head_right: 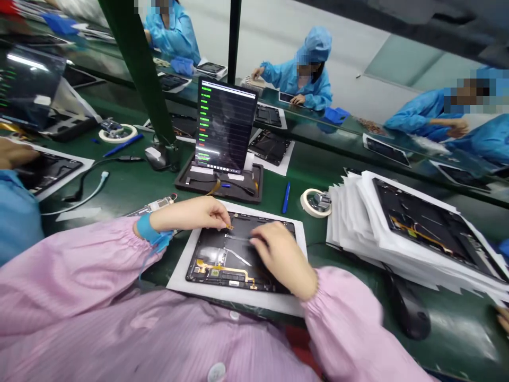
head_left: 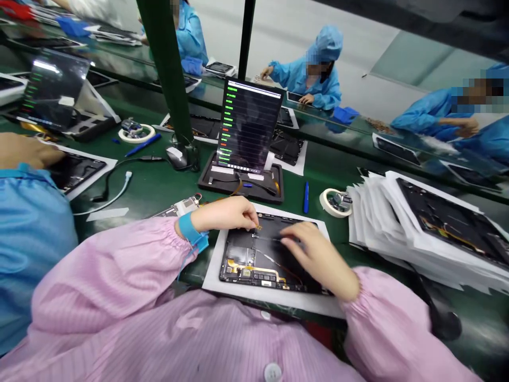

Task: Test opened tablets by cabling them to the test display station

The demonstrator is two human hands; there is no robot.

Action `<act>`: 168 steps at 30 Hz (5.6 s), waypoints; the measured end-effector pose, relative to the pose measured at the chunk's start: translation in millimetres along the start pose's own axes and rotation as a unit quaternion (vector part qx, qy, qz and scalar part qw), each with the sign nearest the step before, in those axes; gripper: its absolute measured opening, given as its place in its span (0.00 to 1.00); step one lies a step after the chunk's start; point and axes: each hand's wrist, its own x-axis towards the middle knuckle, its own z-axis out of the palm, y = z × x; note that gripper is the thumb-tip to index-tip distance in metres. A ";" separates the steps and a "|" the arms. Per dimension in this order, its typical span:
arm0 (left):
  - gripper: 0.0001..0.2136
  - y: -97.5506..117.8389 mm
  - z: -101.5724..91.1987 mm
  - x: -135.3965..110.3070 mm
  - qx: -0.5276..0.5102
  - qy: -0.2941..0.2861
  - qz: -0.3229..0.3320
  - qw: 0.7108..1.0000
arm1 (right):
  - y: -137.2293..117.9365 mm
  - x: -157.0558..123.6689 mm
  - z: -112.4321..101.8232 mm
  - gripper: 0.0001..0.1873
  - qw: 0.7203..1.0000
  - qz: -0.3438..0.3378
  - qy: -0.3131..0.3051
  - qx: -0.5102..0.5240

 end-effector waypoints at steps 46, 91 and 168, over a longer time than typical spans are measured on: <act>0.08 1.1 13.6 1.6 0.143 0.037 0.023 0.989 | 4.7 34.6 54.6 0.05 0.983 0.029 -0.011 0.180; 0.10 16.2 81.7 74.0 0.443 0.181 0.096 0.873 | 71.5 -93.4 -31.1 0.12 0.974 0.181 0.015 0.133; 0.12 25.8 61.3 63.3 0.213 0.180 0.118 0.953 | 71.4 -117.4 0.9 0.19 0.975 -0.041 0.061 -0.208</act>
